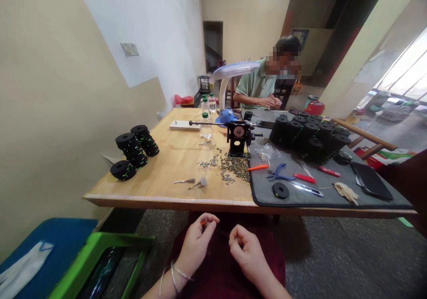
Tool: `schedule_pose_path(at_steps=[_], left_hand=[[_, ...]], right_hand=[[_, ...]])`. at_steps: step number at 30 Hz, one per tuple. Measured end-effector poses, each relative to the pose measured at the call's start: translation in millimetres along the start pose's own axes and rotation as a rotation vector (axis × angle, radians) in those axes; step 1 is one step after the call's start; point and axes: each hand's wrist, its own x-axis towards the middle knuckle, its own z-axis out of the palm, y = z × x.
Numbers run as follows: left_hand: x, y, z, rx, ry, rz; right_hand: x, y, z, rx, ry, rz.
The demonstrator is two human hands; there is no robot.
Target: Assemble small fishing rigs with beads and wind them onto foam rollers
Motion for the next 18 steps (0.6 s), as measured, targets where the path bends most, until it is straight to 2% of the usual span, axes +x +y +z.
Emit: schedule_pose_path(at_steps=[3,5,10,12,15,18], left_hand=[[4.5,-2.3,-7.9,-0.074,0.062,-0.045],[4.9,-3.6,-12.0,-0.061,0.047,-0.087],[-3.6,-1.3,-8.6,0.143,-0.250,-0.164],[-6.2,2.6,-3.2,0.118,-0.307,-0.158],[-5.2,9.1,3.7,0.039,-0.311,-0.159],[-0.4,12.5,5.7,0.075,-0.271,-0.107]], right_hand=[[-0.4,4.7,-1.6,0.114,0.028,0.051],[-0.8,7.1,-1.7,0.220,0.025,0.103],[-1.8,6.4,0.0,0.326,0.014,0.138],[-2.0,5.2,0.4,0.319,-0.001,0.144],[-2.2,5.5,0.9,0.302,-0.031,0.160],[-2.0,7.9,0.9,0.282,-0.054,0.157]])
